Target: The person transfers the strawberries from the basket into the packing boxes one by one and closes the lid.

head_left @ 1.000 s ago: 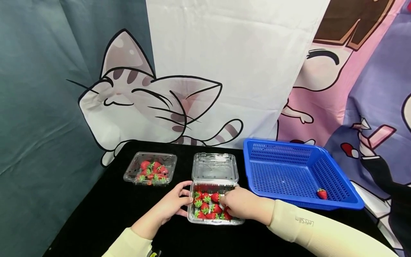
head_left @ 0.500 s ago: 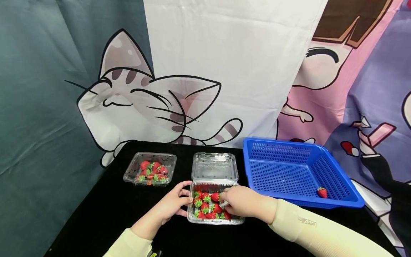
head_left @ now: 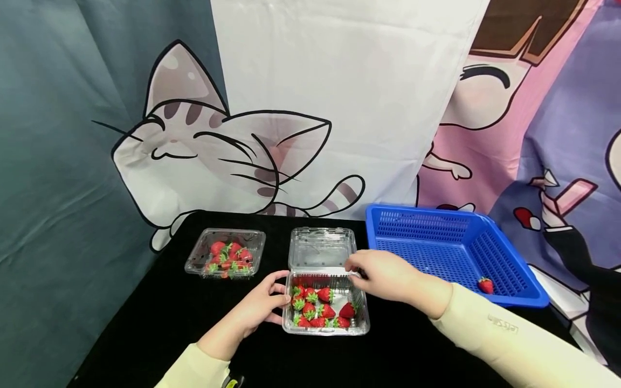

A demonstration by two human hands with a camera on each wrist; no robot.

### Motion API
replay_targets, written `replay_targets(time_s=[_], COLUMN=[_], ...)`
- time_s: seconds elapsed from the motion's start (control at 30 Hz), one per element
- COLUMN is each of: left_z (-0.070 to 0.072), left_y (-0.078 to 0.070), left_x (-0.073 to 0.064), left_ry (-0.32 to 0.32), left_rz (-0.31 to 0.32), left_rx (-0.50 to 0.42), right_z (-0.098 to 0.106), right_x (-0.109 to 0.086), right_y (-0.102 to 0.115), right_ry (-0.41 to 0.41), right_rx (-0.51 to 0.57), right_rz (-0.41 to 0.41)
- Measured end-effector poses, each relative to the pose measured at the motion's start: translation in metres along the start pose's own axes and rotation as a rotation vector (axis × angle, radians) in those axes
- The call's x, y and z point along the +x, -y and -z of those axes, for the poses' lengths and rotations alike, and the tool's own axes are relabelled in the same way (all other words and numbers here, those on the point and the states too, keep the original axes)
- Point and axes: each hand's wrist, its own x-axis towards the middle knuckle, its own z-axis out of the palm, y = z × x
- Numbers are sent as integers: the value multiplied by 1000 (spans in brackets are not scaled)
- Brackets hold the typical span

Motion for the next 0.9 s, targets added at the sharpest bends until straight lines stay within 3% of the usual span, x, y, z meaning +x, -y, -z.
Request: replay_targets(time_s=[0.2, 0.57, 0.73, 0.9], left_z=[0, 2, 2, 0], left_y=[0, 0, 0, 0], left_x=[1, 2, 2, 2], left_ry=[5, 0, 2, 13], left_rz=[2, -2, -2, -3], left_rx=[-10, -13, -19, -23], right_z=[22, 49, 46, 32], right_x=[-12, -36, -51, -77], right_y=[-29, -103, -137, -165], right_ry=[49, 146, 265, 454], right_rx=[-64, -138, -182, -217], right_rz=[-61, -210, -246, -301])
